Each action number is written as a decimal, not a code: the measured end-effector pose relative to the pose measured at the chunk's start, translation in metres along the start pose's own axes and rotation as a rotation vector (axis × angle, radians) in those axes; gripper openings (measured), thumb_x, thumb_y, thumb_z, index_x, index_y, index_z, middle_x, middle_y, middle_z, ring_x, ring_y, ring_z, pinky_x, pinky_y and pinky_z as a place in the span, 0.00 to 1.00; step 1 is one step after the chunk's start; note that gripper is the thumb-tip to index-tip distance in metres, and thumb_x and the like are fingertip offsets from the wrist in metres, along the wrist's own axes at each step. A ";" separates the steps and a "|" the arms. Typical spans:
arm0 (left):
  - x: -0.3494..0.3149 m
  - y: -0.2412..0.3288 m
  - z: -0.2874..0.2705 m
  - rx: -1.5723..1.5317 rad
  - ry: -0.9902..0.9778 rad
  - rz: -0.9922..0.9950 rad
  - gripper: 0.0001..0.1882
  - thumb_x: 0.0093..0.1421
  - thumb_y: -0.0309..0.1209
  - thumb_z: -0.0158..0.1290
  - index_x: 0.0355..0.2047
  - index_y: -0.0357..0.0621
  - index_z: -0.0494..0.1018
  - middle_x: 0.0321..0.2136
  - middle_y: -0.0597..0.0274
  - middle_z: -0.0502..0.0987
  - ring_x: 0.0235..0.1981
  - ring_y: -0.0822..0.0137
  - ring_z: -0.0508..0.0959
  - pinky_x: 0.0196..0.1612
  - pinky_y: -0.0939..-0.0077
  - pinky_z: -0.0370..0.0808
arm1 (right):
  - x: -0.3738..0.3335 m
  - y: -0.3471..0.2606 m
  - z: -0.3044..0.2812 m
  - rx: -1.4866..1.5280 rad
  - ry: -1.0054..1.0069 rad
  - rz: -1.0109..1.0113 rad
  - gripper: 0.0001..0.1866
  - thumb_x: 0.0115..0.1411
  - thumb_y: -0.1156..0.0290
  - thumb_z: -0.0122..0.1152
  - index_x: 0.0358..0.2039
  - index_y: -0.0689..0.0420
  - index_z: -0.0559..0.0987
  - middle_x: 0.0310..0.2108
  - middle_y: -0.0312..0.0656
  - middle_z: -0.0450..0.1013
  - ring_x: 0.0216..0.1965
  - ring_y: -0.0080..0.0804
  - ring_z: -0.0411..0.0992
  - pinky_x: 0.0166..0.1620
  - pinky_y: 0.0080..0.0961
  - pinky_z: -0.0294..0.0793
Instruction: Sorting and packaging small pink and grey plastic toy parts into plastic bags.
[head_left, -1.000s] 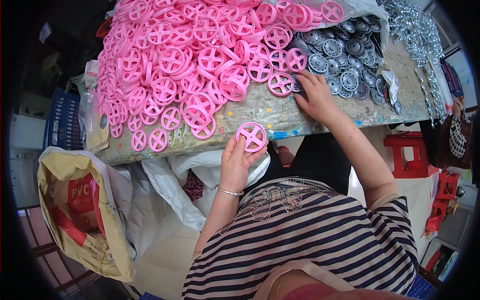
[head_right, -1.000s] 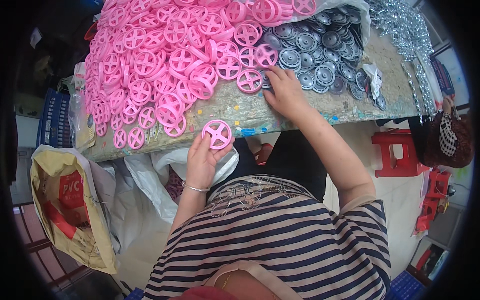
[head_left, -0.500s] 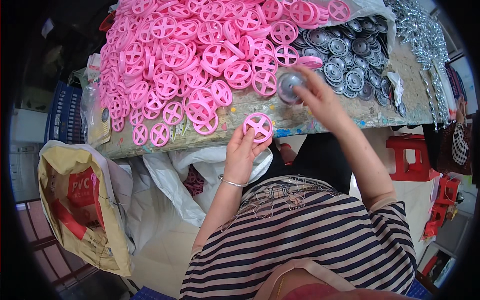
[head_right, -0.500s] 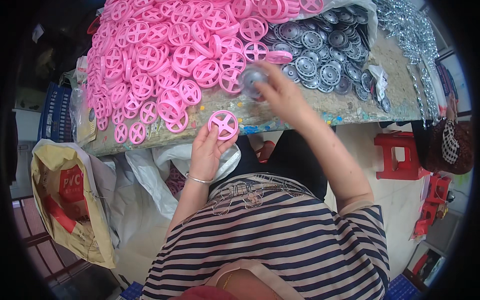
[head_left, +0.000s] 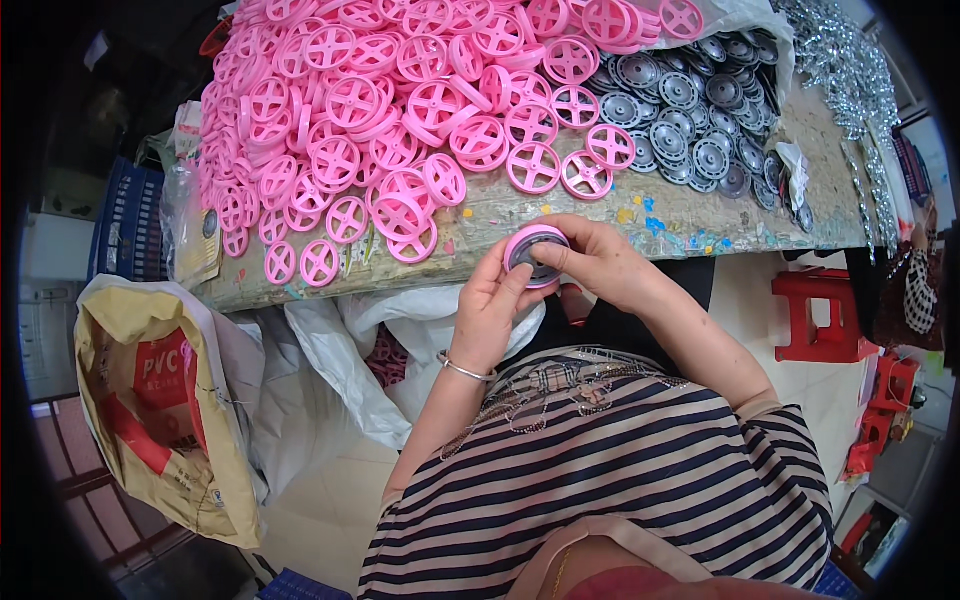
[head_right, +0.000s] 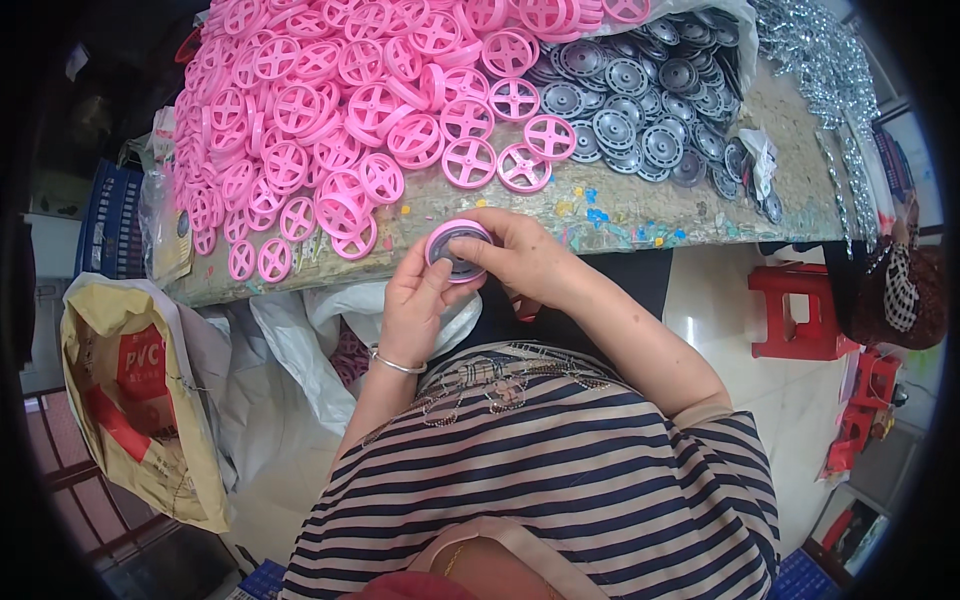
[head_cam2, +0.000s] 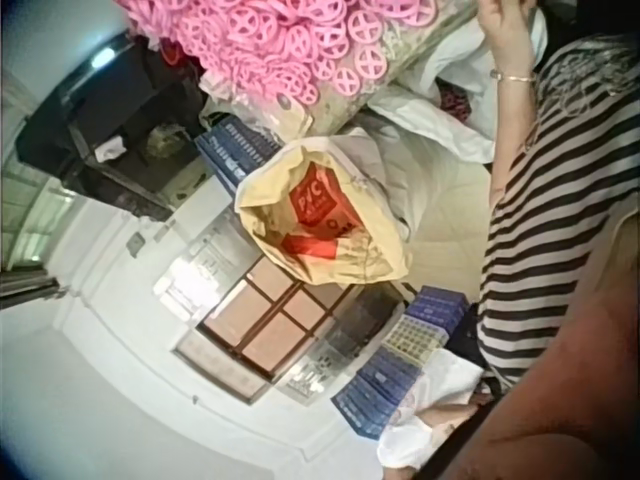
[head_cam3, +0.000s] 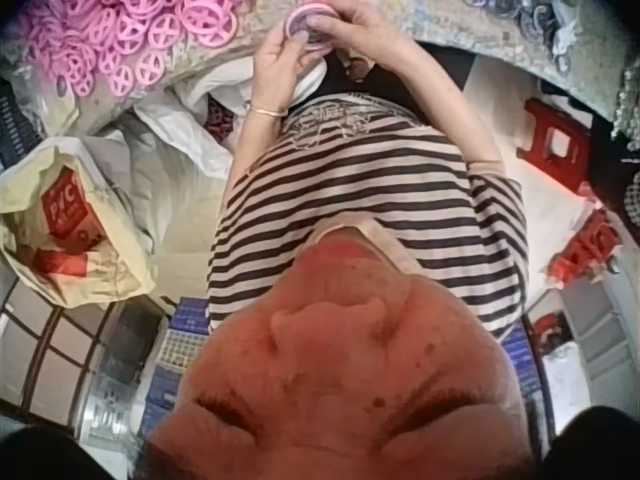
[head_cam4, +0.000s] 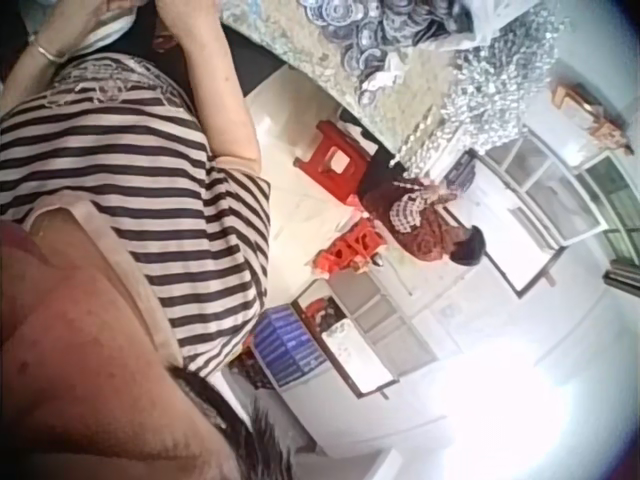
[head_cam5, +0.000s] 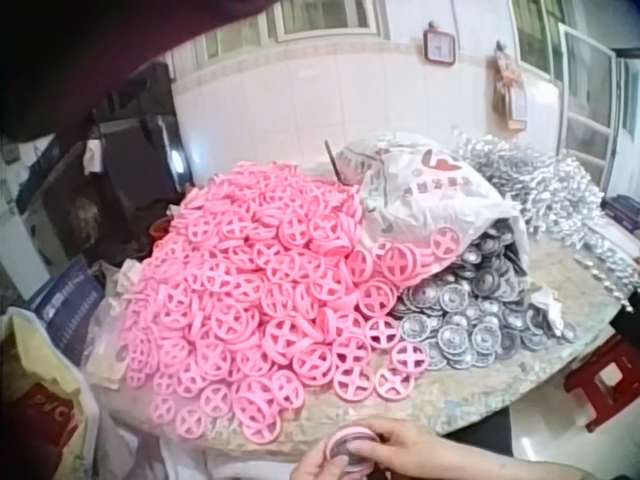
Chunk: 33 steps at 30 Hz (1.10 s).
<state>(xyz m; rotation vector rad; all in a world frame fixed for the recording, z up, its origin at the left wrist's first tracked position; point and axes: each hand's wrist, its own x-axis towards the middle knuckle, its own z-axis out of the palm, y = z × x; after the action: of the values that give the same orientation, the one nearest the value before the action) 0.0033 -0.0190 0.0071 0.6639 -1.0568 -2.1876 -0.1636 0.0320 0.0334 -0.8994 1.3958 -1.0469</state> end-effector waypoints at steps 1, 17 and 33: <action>-0.001 0.001 0.001 0.007 -0.024 -0.001 0.19 0.66 0.26 0.41 0.57 0.36 0.60 0.49 0.55 0.69 0.49 0.64 0.73 0.51 0.64 0.76 | -0.001 0.001 0.001 0.000 0.000 -0.001 0.16 0.59 0.71 0.59 0.48 0.58 0.74 0.34 0.35 0.71 0.36 0.18 0.69 0.39 0.16 0.71; -0.033 0.016 -0.021 0.263 0.308 0.056 0.17 0.68 0.33 0.41 0.53 0.37 0.65 0.43 0.60 0.72 0.42 0.69 0.75 0.39 0.72 0.80 | -0.007 0.008 0.002 -0.202 0.149 -0.203 0.14 0.65 0.65 0.50 0.47 0.60 0.72 0.29 0.36 0.72 0.24 0.20 0.69 0.27 0.18 0.70; -0.076 0.031 -0.094 0.703 0.531 -0.143 0.20 0.65 0.35 0.46 0.51 0.31 0.67 0.39 0.47 0.77 0.44 0.60 0.77 0.42 0.73 0.76 | 0.023 -0.008 -0.080 -0.704 0.468 -0.545 0.08 0.53 0.76 0.61 0.30 0.61 0.70 0.27 0.42 0.66 0.29 0.35 0.65 0.33 0.27 0.65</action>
<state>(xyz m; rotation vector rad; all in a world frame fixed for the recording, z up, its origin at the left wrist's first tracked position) 0.1273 -0.0286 -0.0069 1.5637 -1.4956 -1.5539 -0.2457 0.0161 0.0325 -1.6936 2.0354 -1.2336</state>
